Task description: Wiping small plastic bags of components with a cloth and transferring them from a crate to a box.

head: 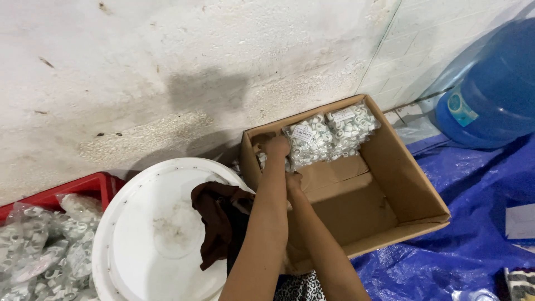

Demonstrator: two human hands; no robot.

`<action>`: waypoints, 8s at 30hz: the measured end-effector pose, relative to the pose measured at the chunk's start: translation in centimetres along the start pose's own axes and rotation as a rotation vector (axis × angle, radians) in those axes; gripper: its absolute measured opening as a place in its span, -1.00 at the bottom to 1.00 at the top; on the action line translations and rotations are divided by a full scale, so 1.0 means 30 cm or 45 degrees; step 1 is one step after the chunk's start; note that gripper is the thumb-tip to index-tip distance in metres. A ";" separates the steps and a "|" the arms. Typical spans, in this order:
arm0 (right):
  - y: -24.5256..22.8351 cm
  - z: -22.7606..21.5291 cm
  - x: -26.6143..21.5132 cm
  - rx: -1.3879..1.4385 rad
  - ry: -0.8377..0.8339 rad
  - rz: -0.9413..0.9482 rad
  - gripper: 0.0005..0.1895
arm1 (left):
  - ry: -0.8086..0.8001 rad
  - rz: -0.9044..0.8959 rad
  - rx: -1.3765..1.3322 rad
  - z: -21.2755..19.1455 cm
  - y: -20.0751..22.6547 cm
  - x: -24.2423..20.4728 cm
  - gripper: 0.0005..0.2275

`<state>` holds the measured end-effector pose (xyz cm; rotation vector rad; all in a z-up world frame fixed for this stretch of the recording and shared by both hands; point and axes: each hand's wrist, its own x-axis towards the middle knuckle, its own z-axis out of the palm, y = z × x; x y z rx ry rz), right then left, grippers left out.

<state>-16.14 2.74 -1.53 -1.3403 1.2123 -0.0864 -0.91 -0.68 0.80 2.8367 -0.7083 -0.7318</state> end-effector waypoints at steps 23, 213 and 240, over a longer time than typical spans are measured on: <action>-0.356 -0.483 -1.223 0.554 -0.846 -0.762 -0.51 | 0.382 0.852 -1.599 -0.483 -0.484 -1.680 -0.53; -0.239 -0.089 -1.159 -0.956 0.147 -2.116 -0.76 | 0.890 0.166 -0.479 -0.299 -0.731 -1.609 -0.19; -0.169 -0.172 -1.252 -0.846 -0.025 -1.953 -0.73 | 0.763 0.179 -0.420 -0.318 -0.732 -1.638 -0.19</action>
